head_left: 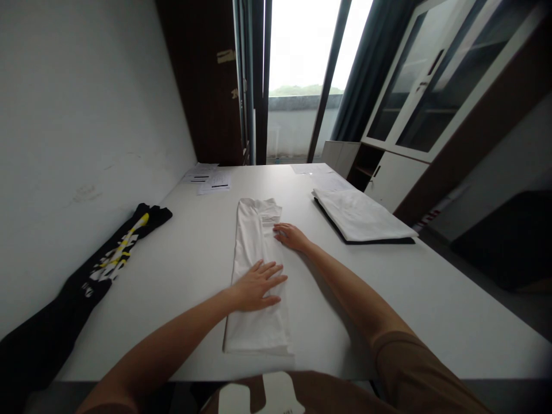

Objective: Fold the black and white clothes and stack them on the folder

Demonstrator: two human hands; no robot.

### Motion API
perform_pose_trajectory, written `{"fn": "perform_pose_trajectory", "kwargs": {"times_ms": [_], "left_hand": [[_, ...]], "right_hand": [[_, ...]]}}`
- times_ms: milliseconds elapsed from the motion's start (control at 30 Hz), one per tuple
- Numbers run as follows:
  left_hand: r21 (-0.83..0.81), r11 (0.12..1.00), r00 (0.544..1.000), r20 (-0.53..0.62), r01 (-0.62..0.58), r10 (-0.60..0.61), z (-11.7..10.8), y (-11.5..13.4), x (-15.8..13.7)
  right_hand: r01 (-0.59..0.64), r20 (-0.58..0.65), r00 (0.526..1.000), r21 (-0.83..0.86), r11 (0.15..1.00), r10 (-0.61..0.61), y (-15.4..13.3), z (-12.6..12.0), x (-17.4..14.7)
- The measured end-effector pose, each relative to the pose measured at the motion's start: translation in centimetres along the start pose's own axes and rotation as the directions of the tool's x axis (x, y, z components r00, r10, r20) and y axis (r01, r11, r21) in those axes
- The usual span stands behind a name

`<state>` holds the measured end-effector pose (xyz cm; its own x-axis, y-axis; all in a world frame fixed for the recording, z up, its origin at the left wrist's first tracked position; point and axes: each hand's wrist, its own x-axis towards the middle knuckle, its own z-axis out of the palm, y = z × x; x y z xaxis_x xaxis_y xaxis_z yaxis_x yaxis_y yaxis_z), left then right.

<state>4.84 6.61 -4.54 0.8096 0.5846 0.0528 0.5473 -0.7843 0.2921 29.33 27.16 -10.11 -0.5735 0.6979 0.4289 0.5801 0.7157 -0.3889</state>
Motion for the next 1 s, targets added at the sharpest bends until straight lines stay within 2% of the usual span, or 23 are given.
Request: {"fn": "perform_pose_trajectory", "kwargs": {"times_ms": [1000], "left_hand": [[0.008,1.000,1.000,0.011,0.003,-0.003,-0.16,0.07,0.02]], "right_hand": [[0.021,-0.010,1.000,0.002,1.000,-0.021,0.10,0.00,-0.06]]}}
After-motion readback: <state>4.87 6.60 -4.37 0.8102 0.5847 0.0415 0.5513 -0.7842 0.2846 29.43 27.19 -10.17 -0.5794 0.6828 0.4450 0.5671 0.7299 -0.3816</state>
